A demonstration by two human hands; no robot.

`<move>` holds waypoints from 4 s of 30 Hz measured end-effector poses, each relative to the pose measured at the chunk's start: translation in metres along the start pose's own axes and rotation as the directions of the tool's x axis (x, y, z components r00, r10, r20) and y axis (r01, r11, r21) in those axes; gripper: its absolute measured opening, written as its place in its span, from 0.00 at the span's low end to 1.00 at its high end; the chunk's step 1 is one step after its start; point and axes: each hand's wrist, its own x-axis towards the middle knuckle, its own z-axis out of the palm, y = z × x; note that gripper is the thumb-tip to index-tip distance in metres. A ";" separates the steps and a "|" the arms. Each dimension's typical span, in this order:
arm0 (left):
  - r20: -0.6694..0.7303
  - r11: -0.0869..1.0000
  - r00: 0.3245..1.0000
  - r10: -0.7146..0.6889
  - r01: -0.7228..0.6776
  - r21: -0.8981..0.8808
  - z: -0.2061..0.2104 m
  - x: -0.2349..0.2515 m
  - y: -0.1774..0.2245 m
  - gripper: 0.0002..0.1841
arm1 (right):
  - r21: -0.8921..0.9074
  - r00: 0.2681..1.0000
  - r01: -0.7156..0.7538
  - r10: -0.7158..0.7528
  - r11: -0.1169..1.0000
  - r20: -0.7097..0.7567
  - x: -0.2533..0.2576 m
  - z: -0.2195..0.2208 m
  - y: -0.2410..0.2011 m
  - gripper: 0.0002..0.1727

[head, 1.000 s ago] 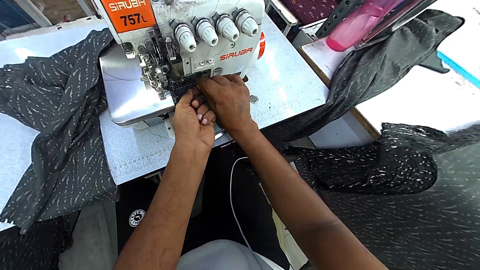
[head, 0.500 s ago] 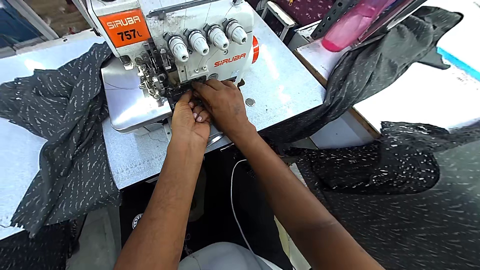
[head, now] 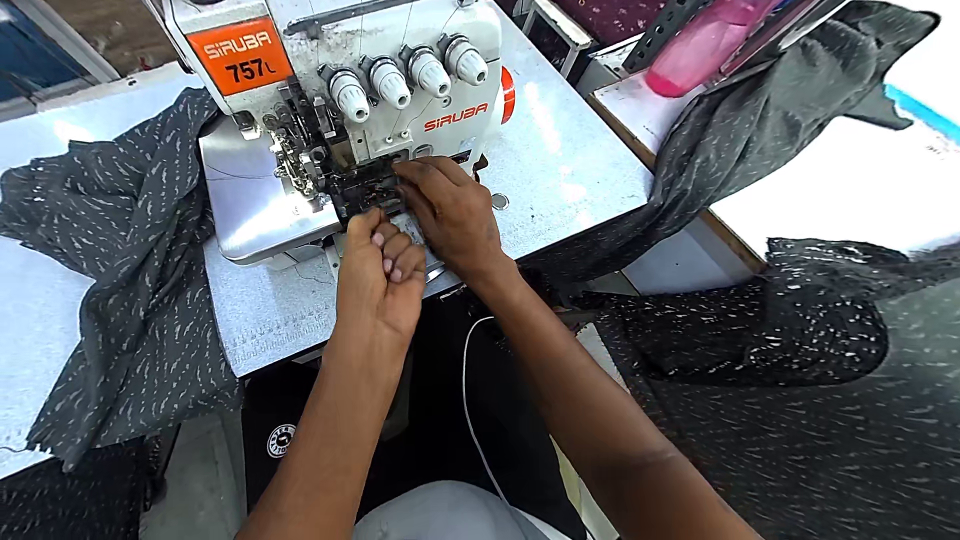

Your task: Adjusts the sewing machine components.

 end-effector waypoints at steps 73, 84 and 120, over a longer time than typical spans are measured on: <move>-0.205 0.951 0.957 0.204 -0.144 0.272 0.025 0.048 -0.014 0.14 | 0.158 0.833 -0.534 0.548 0.831 -0.069 0.000 0.010 -0.011 0.07; -0.231 0.949 0.933 0.276 -0.227 0.220 0.029 0.046 -0.029 0.18 | 0.215 0.819 -0.548 0.571 0.809 -0.062 -0.002 0.008 -0.007 0.07; 0.647 0.112 0.492 -0.583 -0.740 0.663 -0.110 -0.101 0.031 0.13 | 0.409 0.675 -0.733 0.503 0.544 0.540 -0.017 -0.040 -0.063 0.15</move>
